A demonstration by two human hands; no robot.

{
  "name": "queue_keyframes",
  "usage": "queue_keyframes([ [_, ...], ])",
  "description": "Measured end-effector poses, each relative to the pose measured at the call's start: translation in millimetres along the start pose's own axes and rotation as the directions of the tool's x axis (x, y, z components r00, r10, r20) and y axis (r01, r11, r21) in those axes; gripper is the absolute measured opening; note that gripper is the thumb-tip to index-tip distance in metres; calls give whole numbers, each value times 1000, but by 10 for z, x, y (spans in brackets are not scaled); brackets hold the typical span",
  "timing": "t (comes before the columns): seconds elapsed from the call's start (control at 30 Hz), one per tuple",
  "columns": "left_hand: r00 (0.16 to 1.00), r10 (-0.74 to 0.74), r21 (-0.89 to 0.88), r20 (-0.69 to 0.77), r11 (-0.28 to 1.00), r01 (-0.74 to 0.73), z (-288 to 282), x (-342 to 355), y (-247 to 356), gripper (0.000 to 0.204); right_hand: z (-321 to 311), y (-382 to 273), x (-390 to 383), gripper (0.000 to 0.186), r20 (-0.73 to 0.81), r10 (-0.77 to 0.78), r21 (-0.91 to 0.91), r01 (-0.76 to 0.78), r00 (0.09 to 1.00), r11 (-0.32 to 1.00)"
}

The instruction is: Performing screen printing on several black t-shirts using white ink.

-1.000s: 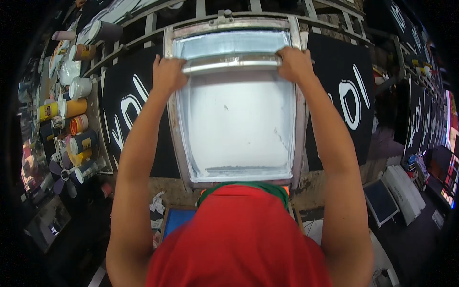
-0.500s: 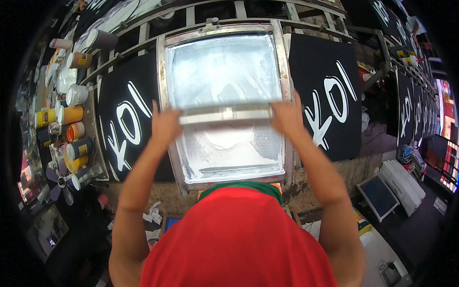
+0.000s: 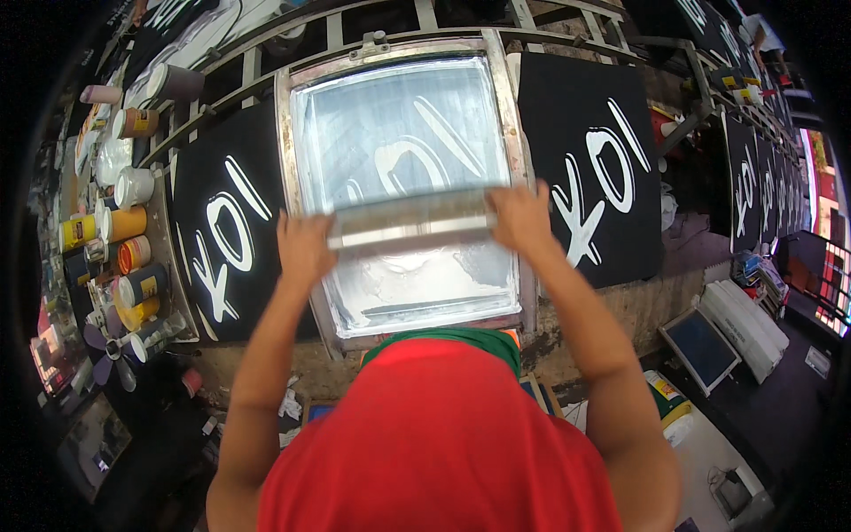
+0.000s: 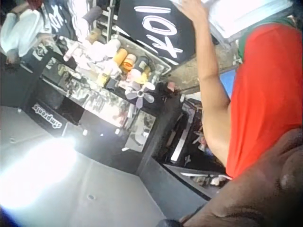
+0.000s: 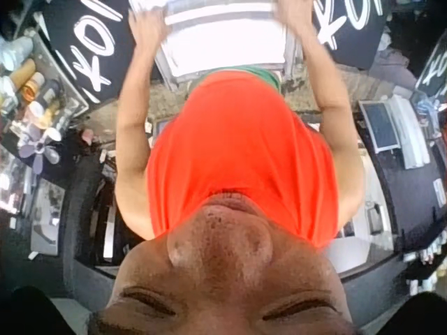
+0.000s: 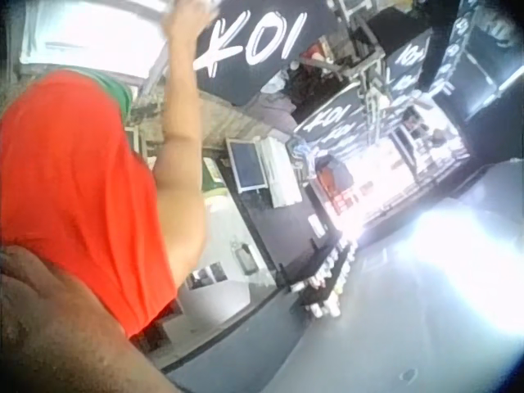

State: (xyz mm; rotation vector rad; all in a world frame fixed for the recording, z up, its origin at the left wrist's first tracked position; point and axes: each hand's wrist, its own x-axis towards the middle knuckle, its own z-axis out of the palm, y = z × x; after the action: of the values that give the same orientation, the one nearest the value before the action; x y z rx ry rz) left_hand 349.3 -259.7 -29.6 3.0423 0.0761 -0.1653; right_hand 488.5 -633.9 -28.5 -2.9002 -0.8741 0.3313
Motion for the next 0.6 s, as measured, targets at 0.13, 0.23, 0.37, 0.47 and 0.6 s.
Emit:
queue_keyframes([
  [0.13,995,-68,-151,77,985,79,52,-1340,424,42,109,-310,-1309,42,162,-20,84,6,987,996],
  [0.23,977,-73,-196,202,974,114,-178,-1616,545,43,-6,-432,-1618,48,314,19,150,-69,949,986],
  [0.37,997,-21,-287,72,957,41,-156,-1430,359,52,-37,-265,-1369,56,87,-63,263,38,994,964],
  [0.47,999,-38,-219,33,975,45,-140,-1362,405,49,-45,-226,-1203,49,142,-73,276,32,987,961],
  [0.6,999,-15,-166,-47,986,7,8,-1436,375,51,199,-191,-1175,53,150,-79,276,35,986,960],
])
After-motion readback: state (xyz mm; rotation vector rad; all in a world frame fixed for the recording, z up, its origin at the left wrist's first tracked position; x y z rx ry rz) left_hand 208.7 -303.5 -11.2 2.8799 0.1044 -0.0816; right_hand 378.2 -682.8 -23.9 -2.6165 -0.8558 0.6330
